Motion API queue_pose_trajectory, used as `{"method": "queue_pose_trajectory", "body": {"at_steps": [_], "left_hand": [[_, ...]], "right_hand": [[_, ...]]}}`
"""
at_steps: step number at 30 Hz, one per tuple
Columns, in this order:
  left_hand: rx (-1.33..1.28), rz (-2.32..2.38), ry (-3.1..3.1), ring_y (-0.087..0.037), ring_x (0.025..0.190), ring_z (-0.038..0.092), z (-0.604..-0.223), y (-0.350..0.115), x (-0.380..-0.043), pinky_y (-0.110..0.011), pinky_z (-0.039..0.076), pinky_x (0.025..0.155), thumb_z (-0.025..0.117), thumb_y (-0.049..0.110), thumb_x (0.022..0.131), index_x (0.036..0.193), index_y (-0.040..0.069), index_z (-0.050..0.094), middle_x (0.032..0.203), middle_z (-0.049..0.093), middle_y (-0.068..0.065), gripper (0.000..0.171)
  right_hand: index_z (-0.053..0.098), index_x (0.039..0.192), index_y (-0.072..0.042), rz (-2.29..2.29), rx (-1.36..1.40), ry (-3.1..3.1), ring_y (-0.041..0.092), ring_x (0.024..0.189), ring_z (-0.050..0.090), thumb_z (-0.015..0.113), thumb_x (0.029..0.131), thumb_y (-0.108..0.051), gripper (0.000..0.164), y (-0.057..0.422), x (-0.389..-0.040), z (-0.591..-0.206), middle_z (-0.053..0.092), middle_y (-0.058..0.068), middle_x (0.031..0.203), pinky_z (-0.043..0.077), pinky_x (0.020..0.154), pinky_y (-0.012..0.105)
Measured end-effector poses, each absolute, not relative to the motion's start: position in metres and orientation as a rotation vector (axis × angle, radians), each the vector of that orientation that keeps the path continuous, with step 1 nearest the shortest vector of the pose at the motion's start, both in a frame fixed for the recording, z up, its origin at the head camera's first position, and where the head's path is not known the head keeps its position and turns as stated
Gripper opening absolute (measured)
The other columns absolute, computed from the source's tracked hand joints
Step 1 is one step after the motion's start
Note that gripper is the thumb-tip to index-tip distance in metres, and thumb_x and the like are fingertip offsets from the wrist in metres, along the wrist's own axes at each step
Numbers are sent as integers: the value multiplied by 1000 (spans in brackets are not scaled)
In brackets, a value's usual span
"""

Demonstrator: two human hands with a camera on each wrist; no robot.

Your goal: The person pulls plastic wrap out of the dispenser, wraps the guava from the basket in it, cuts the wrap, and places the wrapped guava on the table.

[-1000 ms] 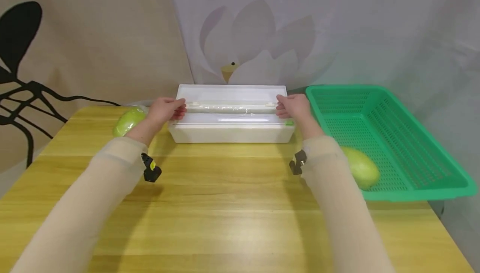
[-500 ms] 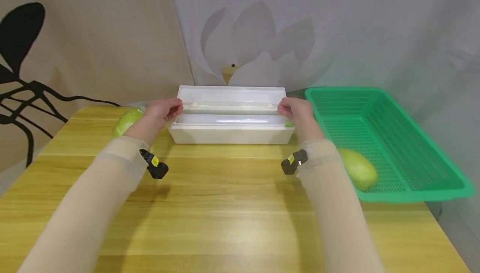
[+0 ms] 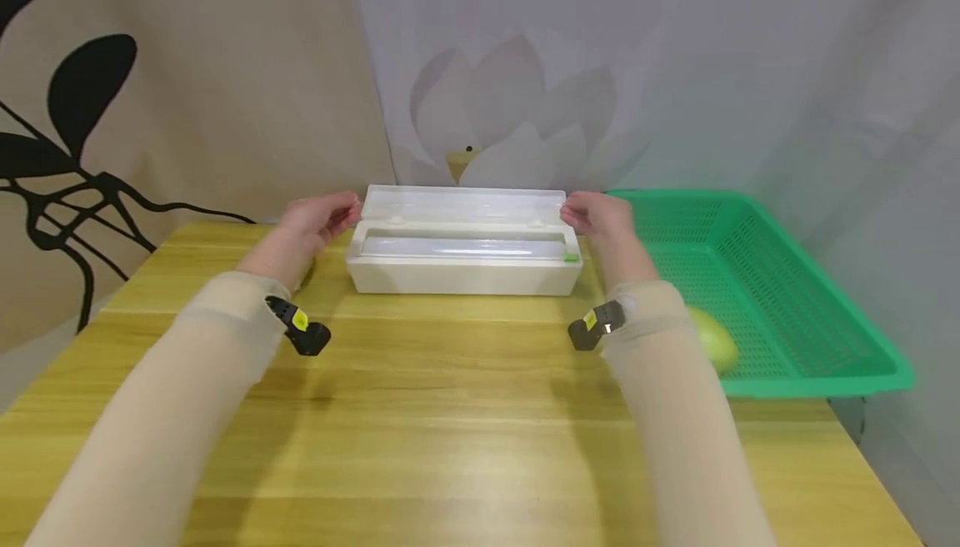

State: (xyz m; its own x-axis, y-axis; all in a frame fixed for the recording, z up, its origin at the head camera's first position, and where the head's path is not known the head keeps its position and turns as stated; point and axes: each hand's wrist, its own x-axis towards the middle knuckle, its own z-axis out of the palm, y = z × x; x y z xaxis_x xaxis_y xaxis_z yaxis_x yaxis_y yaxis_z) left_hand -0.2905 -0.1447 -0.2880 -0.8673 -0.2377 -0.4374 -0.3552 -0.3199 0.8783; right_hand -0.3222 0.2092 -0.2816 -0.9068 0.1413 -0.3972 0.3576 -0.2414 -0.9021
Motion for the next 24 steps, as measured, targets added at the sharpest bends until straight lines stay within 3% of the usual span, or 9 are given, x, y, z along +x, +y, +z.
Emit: {"method": "queue_pose_trajectory", "body": {"at_steps": [3,10,14,18,24], "left_hand": [[-748,2380,1765,-7,57,57,-282,-145,-294,-12,52,57,63,5,86,86,5,61,65,60,-1,1],[-704,2401,1750,-7,59,56,-264,-143,-297,-11,50,58,60,7,89,82,7,61,66,60,0,7],[-672,2424,1740,-6,60,57,-254,-143,-294,-11,50,58,59,7,90,81,9,60,64,61,1,9],[-634,2481,1686,-6,56,58,-244,-144,-292,-11,51,56,56,4,91,84,7,59,61,61,1,8],[-611,2530,1667,-8,58,59,-228,-144,-287,-12,52,60,58,3,89,83,5,61,63,62,0,7]], "right_hand": [[58,93,-7,-2314,568,1843,9,63,65,55,90,-1,7,212,-323,-275,64,1,64,56,65,16],[55,96,-7,-2330,469,1854,8,62,64,54,91,-2,8,215,-325,-258,64,0,65,55,65,16],[55,114,-5,-2348,456,1833,8,60,65,54,90,0,25,215,-323,-247,65,0,65,55,63,16],[44,137,-4,-2365,433,1808,9,60,65,55,90,0,48,215,-321,-236,65,0,65,55,62,15],[47,135,-7,-2396,414,1793,9,61,65,56,90,-3,46,216,-315,-218,65,1,67,55,62,16]]}}
